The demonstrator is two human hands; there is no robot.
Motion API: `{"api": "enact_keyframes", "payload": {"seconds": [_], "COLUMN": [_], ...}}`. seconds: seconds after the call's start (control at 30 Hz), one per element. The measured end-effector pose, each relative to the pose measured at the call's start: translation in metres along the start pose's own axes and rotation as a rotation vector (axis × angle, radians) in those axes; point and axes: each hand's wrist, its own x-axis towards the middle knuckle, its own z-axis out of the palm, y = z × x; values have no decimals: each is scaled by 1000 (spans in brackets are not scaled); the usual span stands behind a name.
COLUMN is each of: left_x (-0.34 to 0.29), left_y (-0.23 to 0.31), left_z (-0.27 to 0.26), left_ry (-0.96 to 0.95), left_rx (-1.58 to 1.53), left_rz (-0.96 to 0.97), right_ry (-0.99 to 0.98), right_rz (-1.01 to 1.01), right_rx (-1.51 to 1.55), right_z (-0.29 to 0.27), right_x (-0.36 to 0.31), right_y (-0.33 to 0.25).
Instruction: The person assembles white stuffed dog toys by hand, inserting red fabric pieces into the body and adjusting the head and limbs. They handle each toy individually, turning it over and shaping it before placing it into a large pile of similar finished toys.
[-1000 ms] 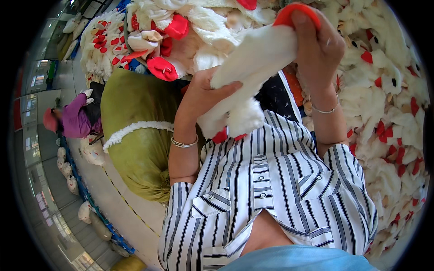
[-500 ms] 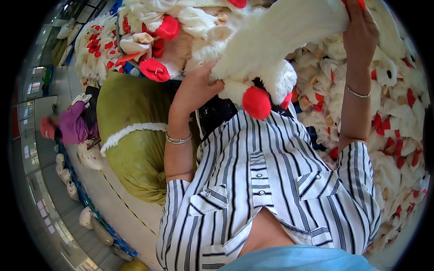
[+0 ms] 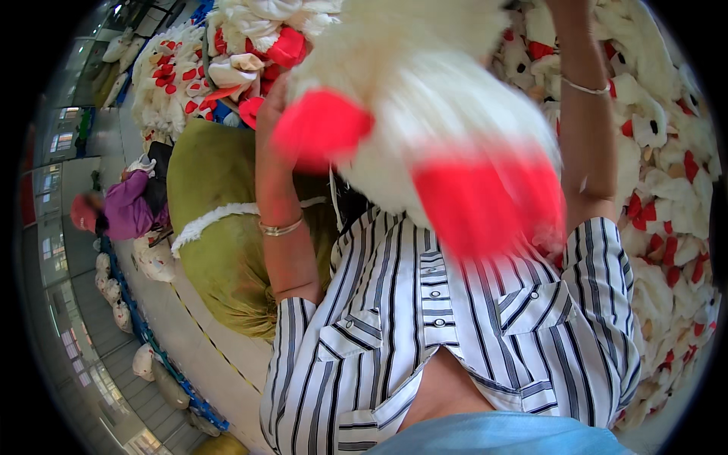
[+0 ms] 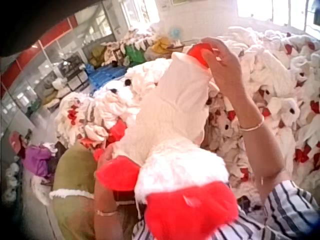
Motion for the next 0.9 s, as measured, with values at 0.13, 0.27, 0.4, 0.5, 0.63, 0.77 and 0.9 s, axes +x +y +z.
{"api": "enact_keyframes", "payload": {"seconds": [0.13, 0.27, 0.4, 0.5, 0.63, 0.77, 0.9], "left_x": [-4, -6, 6, 13, 35, 45, 23], "left_y": [-66, -77, -62, -41, -35, -38, -11], "left_z": [-36, -27, -10, 1, 32, 26, -89], "left_ry": [271, 230, 238, 226, 191, 108, 788], "left_rx": [156, 123, 242, 466, 672, 572, 245], "left_rz": [-29, 19, 142, 157, 222, 67, 367], "right_ry": [-368, -684, -546, -411, -508, -537, 77], "right_rz": [32, 239, 386, 493, 615, 668, 834], "right_rx": [-41, 13, 53, 82, 125, 185, 491], "right_z": [41, 66, 77, 88, 117, 119, 35], "right_x": [-78, -161, -178, -160, -138, -140, -125], "right_y": [-8, -2, 10, 17, 21, 15, 76]}}
